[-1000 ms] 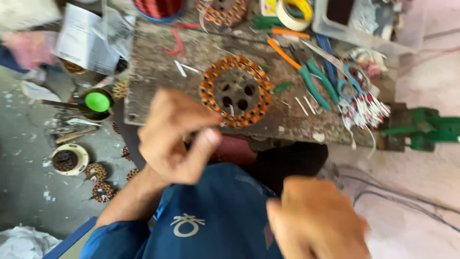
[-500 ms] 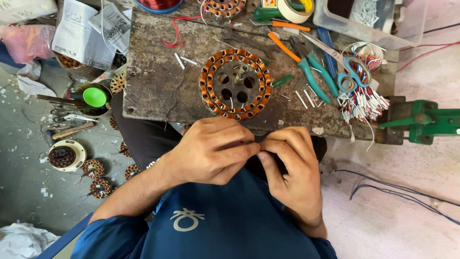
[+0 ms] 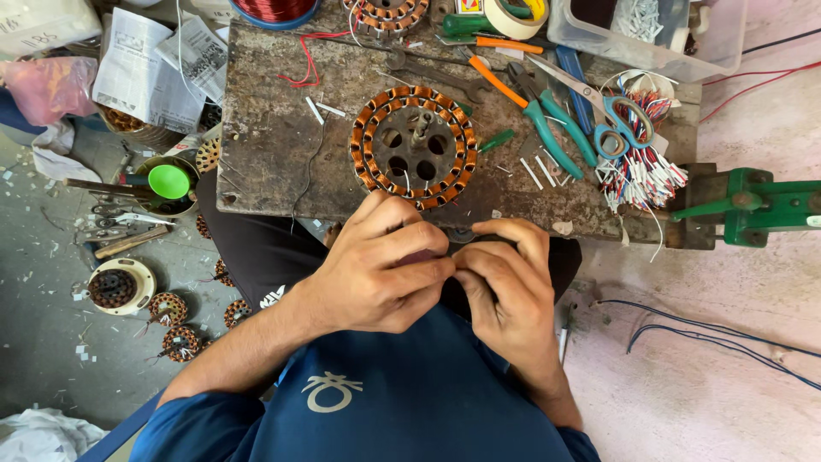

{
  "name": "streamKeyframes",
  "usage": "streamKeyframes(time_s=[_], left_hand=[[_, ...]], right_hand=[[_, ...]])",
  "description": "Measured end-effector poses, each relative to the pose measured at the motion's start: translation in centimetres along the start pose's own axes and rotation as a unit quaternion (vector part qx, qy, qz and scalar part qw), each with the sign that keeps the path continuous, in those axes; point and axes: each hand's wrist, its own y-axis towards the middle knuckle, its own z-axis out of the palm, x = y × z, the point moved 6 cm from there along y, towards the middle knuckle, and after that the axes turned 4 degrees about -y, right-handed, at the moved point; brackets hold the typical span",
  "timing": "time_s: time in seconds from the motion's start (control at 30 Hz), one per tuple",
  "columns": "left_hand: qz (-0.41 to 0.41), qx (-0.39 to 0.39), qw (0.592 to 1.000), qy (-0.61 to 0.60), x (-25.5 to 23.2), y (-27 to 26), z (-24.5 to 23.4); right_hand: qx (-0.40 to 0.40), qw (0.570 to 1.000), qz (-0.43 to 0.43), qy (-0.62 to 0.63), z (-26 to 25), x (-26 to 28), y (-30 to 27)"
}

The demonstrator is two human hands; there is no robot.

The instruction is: The person winds copper wire into the slots of a motor stator, twists wire ends together, and trims excess wire with scissors. The person repeats this process for multiple slots around the stator.

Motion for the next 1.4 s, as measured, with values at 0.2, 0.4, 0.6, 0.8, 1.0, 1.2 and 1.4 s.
streamKeyframes(time_s=[0.2,0.4,0.6,0.8,1.0,1.2,1.4], left_hand=[[0.003,0.002,1.000,0.019,-0.2,-0.2,-0.3],[0.009,0.003,1.000,0.026,-0.4,-0.2,-0.5],[0.010,-0.025,0.998,-0.053,-0.1,0.0,-1.9],[-0.111,-0.006,0.972,-0.207,1.2,0.2,-1.8],[-0.171,-0.042,0.955,-0.239,1.8,0.4,-2.7],[-0.215,-0.158,0.954,-0.139,4.4,-0.8,-6.7],[-0.183,-0.144,0.973,0.001,7.1,0.3,-6.0]], right_hand=[[0.027,0.999,0.004,0.031,0.3,0.0,0.2],[0.011,0.999,-0.009,0.036,0.3,-0.2,0.0],[0.037,0.988,0.022,0.149,0.2,-0.5,-0.1],[-0.036,0.933,0.056,0.354,0.5,-0.7,0.1],[-0.076,0.916,0.098,0.382,1.4,-2.0,1.2],[0.043,0.992,-0.089,0.076,1.7,-1.8,3.7],[0.098,0.977,-0.173,-0.079,3.7,-2.2,4.9]])
